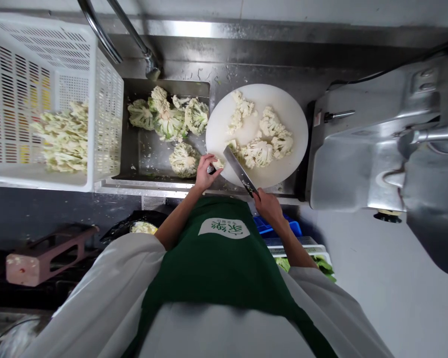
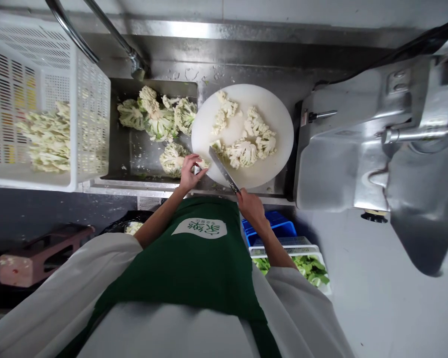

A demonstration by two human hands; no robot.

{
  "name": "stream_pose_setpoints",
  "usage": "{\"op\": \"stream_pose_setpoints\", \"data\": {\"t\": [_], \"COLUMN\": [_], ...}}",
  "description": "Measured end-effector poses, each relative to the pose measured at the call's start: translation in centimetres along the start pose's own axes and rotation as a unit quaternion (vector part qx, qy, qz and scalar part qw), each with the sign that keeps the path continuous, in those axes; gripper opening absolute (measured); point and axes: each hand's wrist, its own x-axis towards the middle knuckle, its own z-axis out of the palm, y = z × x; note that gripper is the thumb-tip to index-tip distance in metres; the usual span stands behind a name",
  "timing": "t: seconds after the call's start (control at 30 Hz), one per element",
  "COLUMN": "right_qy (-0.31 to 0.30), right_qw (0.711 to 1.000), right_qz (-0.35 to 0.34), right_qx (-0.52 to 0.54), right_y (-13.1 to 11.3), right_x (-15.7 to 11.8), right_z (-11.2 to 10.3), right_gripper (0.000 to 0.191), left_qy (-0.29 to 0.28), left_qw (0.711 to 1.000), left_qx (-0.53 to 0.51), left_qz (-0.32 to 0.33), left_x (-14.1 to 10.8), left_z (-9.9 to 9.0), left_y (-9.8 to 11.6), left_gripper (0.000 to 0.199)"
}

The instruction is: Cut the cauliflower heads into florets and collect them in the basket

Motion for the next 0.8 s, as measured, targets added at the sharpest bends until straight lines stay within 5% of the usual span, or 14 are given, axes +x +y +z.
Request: {"op": "stream_pose_setpoints", "data": {"t": [0.2,0.8], "right_qy": [-0.007,-0.021], "right_qw": [1.000,0.999], "right_qz": [0.006,-0.016], "right_qx": [0.016,-0.024], "right_y": [-0.2,-1.2], "right_x": [-0.2,-2.2], "right_z": [0.0,0.1], "right_gripper": [0.035,0.041], "left_qy": [0.018,0.040], "left_qw": [0.999,0.999], "left_qx": [-0.050,-0.004], "left_qz": [-0.013,0.036], "left_x": [-0.2,0.1], "left_z": [0.3,1.9], "left_y": [0.6,2.1], "left_gripper": [0.019,0.022]}}
